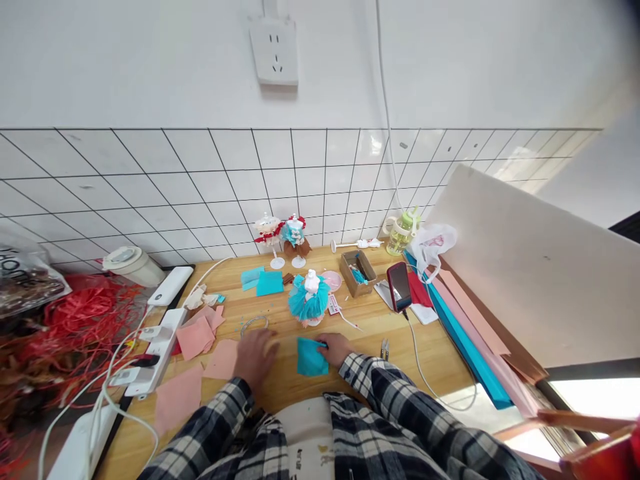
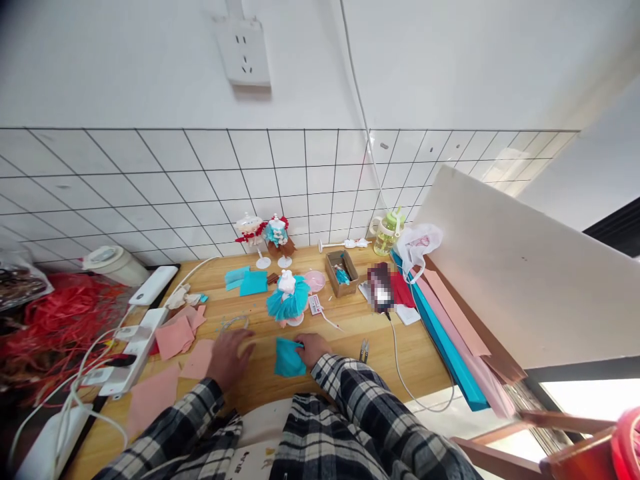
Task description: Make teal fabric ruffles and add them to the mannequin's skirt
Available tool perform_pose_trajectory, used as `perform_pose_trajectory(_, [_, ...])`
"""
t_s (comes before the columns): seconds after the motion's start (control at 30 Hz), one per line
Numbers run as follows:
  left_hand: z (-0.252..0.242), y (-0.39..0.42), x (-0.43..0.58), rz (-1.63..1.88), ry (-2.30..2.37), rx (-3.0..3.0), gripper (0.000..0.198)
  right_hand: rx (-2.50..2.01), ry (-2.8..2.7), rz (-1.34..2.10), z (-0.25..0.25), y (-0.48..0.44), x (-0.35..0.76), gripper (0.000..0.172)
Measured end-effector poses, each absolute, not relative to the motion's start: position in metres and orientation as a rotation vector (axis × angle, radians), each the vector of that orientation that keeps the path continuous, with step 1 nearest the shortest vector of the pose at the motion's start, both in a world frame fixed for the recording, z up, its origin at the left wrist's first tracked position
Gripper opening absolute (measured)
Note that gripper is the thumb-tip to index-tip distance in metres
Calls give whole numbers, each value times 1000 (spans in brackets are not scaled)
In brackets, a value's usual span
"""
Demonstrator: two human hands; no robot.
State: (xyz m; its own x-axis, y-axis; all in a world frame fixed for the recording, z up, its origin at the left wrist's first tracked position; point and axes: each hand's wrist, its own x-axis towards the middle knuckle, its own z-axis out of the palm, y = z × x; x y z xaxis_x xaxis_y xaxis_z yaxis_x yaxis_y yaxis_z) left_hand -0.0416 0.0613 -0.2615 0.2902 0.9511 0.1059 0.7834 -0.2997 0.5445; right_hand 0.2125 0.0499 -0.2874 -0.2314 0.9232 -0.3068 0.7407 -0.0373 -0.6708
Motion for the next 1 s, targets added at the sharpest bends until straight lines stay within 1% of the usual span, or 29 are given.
perform_pose_trajectory(0.07, [-267,44,-23,448,1306,2344,24,-1775,-2036,1114,-289,49,210,30])
perform_pose_trajectory(0.17, [-274,30,-4,302,1117,2472,38,-1789,-2063,1061,-289,46,208,26])
perform_pose_trajectory(0.23, [-278,29,-1,233,1075,2514,43,-1838,-2047,962,-287,43,209,32])
perform_pose_trajectory(0.3, [-282,28,-3,189,1075,2535,41,-1876,-2026,844,-283,38,210,42])
perform_pose_trajectory(0.37, [-284,27,-6,171,1096,2540,39,-1843,-2053,784,-280,32,211,45])
perform_pose_trajectory(0.53, [-287,21,-4,184,1109,2530,34,-1660,-2211,847,-281,20,208,34])
perform_pose_trajectory(0.6, [-288,18,-3,189,1112,2527,28,-1668,-2198,864,-285,21,209,24])
perform_pose_trajectory(0.67, [-289,17,-3,192,1123,2525,26,-1710,-2143,879,-289,24,211,14])
perform_pose_trajectory(0.8, [-293,17,-4,185,1123,2526,33,-1796,-1981,947,-291,34,216,18])
perform_pose_trajectory(0.9, [-296,19,-4,137,987,2531,31,-1827,-1916,1008,-289,44,225,17])
perform_pose_trajectory(1.0, [-295,20,-3,88,880,2522,30,-1900,-1862,967,-287,53,240,19])
